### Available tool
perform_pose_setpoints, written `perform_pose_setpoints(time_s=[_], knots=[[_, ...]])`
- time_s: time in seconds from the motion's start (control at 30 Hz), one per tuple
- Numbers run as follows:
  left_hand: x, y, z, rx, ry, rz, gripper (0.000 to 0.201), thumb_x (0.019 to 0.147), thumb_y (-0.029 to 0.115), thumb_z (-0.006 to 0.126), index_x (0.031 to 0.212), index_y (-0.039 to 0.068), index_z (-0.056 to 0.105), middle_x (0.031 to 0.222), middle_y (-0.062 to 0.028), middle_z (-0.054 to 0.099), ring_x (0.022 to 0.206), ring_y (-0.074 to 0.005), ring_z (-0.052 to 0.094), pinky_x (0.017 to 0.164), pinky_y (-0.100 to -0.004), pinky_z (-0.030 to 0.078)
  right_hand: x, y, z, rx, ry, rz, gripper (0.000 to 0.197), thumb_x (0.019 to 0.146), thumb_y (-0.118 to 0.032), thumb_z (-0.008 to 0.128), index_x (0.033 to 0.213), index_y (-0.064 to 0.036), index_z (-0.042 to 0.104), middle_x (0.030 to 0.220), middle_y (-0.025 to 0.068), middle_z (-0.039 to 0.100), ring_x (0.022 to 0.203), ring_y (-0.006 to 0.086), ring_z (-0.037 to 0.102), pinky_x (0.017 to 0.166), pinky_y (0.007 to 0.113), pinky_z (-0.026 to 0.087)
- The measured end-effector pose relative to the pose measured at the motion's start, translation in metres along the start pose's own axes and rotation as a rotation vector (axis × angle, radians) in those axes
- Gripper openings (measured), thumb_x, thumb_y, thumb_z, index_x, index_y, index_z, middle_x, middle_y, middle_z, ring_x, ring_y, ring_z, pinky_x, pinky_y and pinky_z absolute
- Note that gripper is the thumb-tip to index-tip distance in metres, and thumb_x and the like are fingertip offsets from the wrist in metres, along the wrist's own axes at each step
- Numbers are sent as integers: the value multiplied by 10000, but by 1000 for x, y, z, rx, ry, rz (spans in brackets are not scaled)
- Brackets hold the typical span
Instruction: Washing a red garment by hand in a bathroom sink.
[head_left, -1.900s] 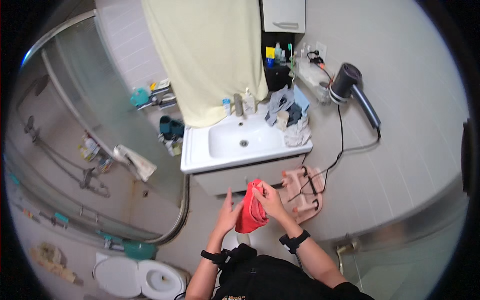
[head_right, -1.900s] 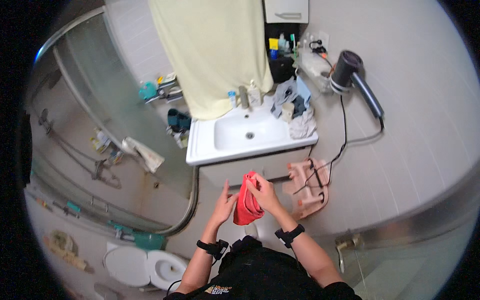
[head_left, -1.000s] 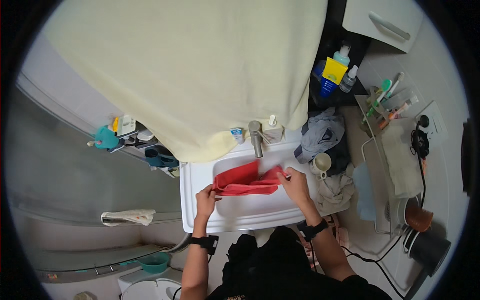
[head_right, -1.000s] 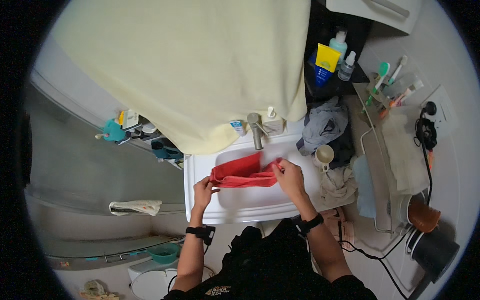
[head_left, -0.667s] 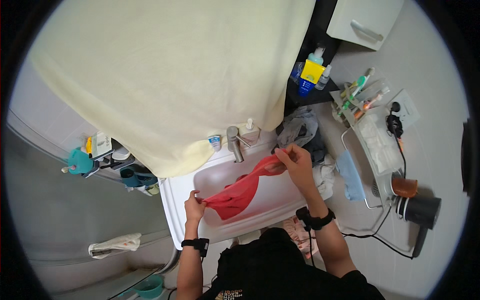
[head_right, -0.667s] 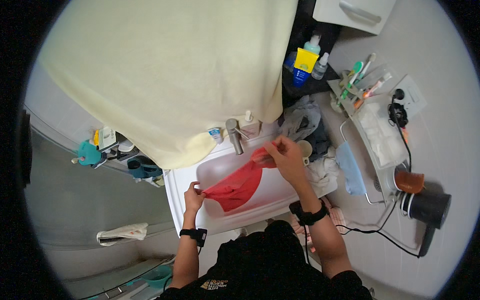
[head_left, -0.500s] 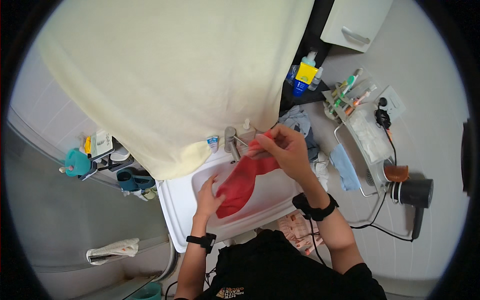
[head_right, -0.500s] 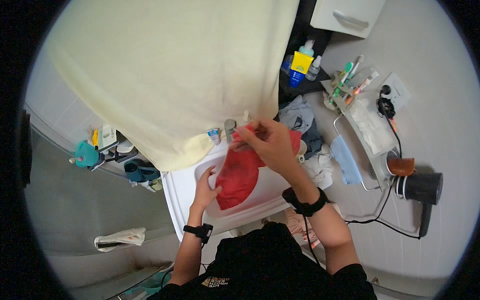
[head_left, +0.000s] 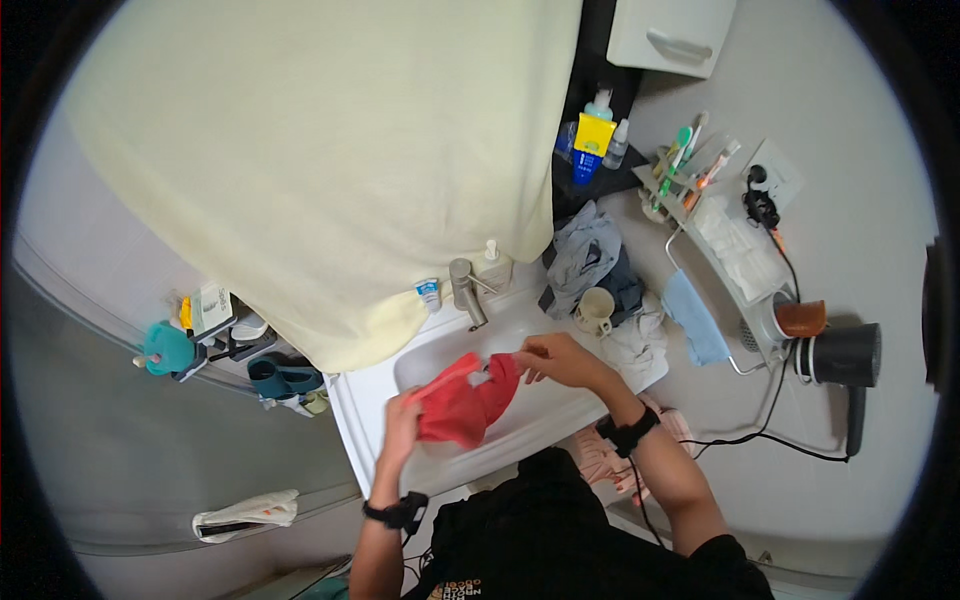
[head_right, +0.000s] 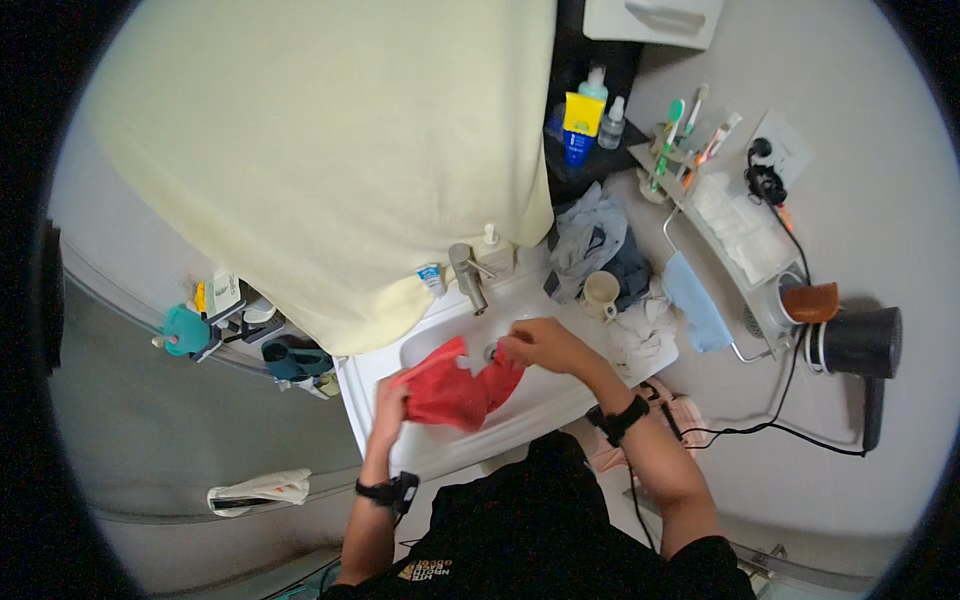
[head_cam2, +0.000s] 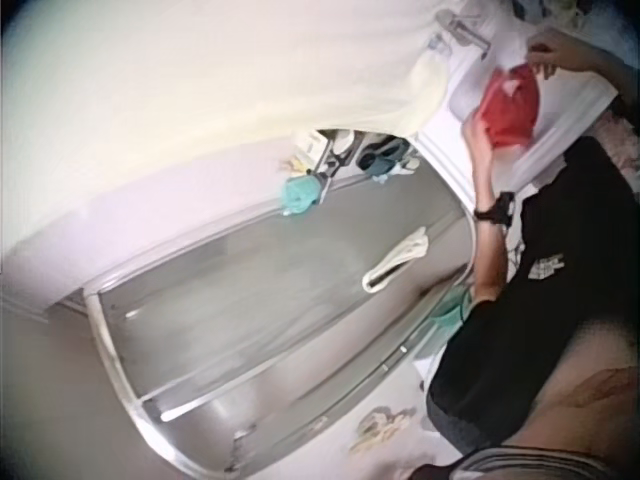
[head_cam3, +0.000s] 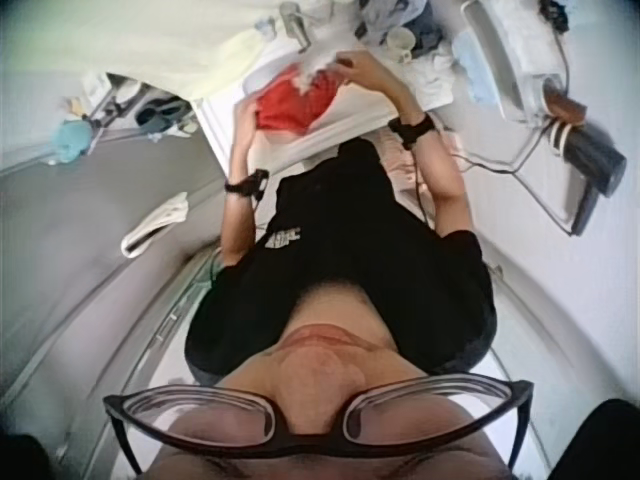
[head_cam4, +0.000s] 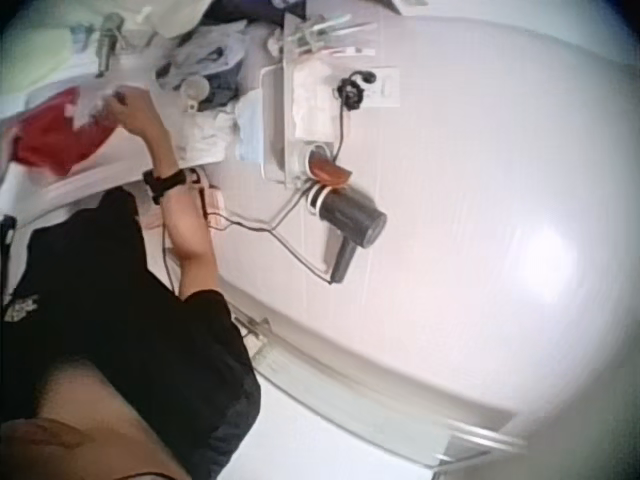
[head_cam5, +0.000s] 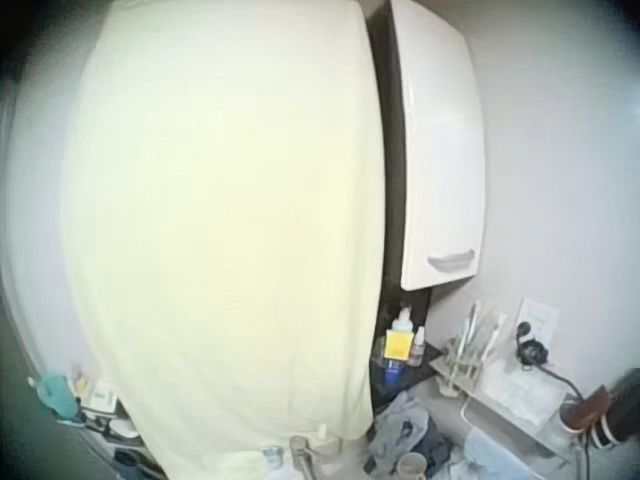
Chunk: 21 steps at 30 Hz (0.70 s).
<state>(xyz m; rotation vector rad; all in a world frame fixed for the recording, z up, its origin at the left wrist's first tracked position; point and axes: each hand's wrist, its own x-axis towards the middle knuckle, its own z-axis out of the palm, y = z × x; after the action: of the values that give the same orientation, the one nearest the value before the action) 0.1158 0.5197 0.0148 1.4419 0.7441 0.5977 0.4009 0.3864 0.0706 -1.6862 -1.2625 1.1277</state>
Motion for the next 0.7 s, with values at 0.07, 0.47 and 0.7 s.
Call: perform_pose_setpoints(time_s=[0.07, 0.47, 0.7], knots=[[-27, 45, -33, 161, 226, -63, 309, 784, 166, 479, 901, -81, 622, 758, -15, 597, 705, -103, 519, 634, -258, 429, 18, 81, -5, 178, 43, 229, 257, 961, -221, 542, 939, 14, 643, 829, 71, 692, 689, 142, 680, 613, 255, 534], [-61, 166, -48, 384, 621, 64, 368, 839, 379, 549, 714, 37, 501, 662, 10, 451, 601, -97, 416, 539, -245, 331, 145, 284, 145, -546, -144, 346, 581, 881, -158, 462, 1417, 45, 368, 1511, 216, 315, 1359, 447, 325, 1103, 499, 311], [-29, 105, -20, 169, 810, -12, 291, 861, 291, 504, 756, 19, 514, 743, -7, 483, 693, -114, 460, 621, -242, 360, 135, 349, 194, -738, -109, 64, 583, 918, -163, 431, 1414, 122, 315, 1521, 280, 250, 1420, 404, 241, 1120, 513, 265]])
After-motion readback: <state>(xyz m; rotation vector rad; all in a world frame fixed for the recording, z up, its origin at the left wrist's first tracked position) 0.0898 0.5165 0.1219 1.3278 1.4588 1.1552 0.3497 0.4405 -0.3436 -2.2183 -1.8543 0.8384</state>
